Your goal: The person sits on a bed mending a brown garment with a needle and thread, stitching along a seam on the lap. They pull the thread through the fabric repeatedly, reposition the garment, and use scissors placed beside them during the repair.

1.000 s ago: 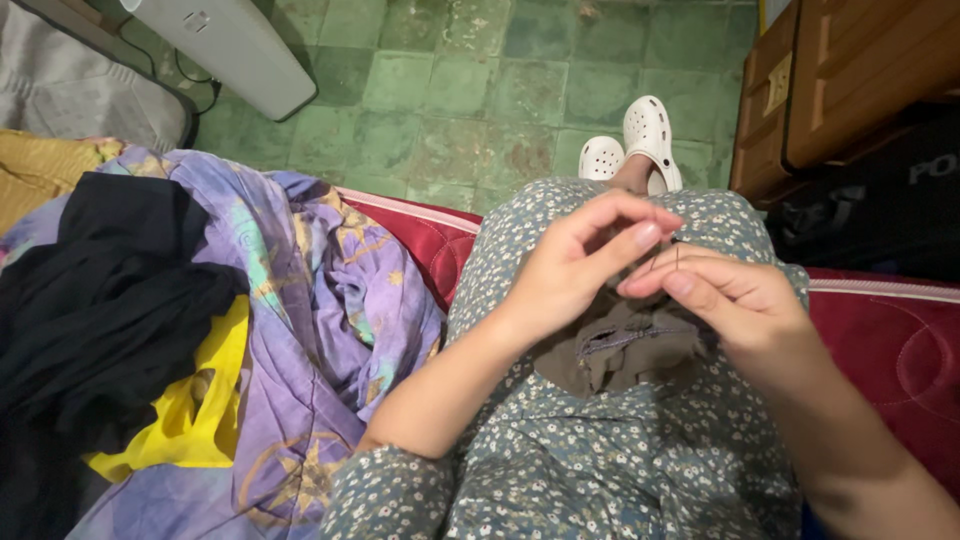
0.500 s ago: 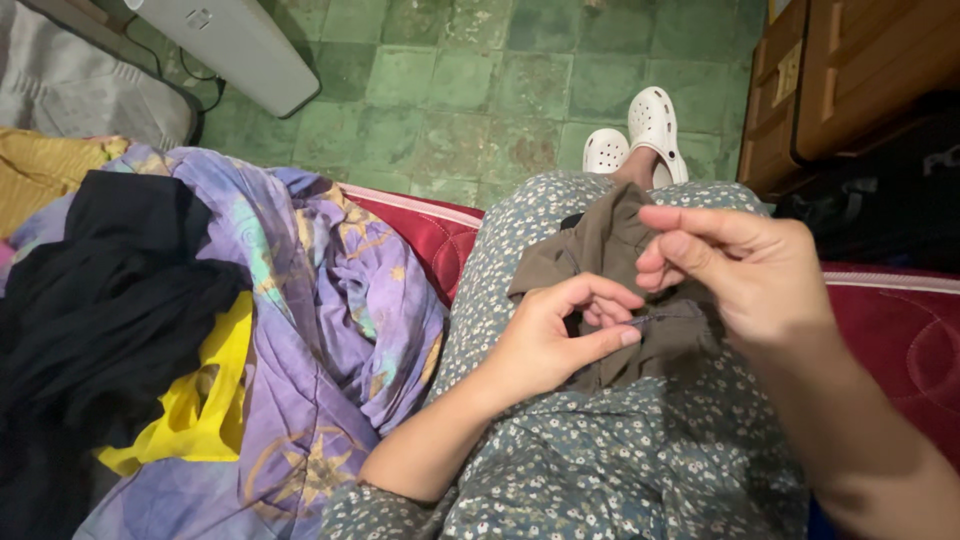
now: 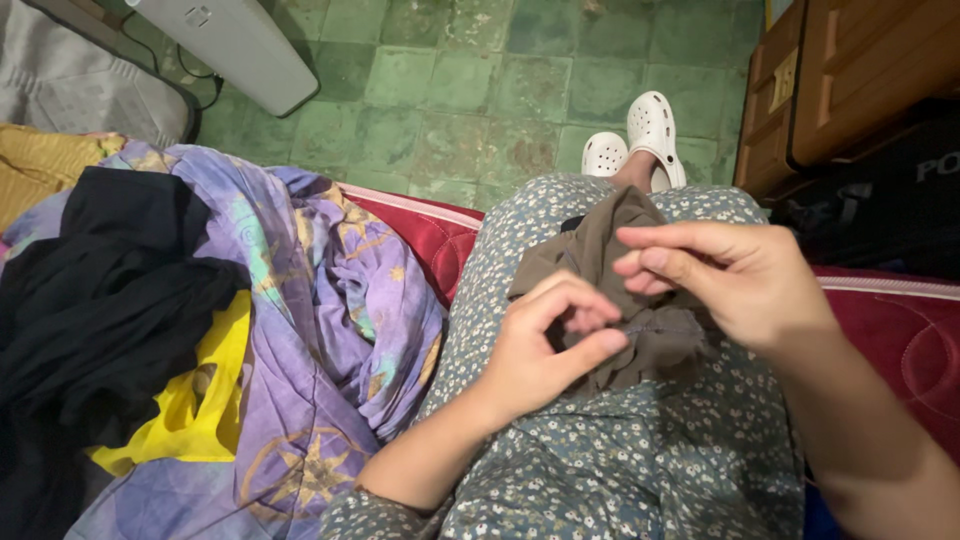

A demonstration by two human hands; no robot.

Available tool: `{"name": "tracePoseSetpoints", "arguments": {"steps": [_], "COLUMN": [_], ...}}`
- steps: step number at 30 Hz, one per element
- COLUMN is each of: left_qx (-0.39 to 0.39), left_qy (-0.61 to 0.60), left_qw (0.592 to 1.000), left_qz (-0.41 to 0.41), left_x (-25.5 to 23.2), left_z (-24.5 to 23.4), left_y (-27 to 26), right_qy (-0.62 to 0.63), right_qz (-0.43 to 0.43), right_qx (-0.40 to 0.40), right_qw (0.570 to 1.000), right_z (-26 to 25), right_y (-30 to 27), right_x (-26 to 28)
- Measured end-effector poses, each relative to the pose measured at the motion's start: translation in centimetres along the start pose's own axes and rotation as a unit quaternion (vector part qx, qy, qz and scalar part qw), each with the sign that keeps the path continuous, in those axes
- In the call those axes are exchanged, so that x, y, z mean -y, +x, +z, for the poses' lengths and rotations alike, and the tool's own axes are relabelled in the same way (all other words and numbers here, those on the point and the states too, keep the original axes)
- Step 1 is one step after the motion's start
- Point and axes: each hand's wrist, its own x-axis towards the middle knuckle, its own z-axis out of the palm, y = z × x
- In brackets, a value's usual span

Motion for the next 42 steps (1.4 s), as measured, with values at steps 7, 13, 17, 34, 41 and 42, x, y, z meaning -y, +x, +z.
{"name": "tracePoseSetpoints", "arguments": {"steps": [7,13,17,34,41,42], "left_qx": [0.295,0.115,0.048,0.032,0.013,0.007], "left_qy": [-0.465,-0.674,-0.730,-0.223,-0.124,-0.098], "left_qw": [0.811,0.658,0.624,0.961,0.980,0.984], "left_qz": [-0.198,-0.317,-0.274,-0.158,-0.153,-0.146], "left_x": [-1.1,0.0,1.3,-2.1,-4.0,-4.4], "left_z": [-0.2,0.1,-1.0,-2.7,-2.8,-2.9], "left_y": [1.2,2.0,1.0,-0.3,-0.1,0.0], "right_qy": [-0.270,-0.210,-0.130,0.037,-0.142,-0.136], "right_qz": [-0.275,-0.353,-0.269,-0.096,-0.048,-0.041], "right_qx": [0.047,0.210,0.227,-0.071,0.031,0.039], "right_qw": [0.921,0.887,0.927,0.992,0.988,0.989], "right_z": [1.3,1.3,-0.7,0.9,0.5,0.6], "right_y": [-4.5,-9.0,-10.6,-9.5,-6.3,-6.1], "right_x": [2.2,1.0,-1.3,-4.2,-3.4,-3.7]}}
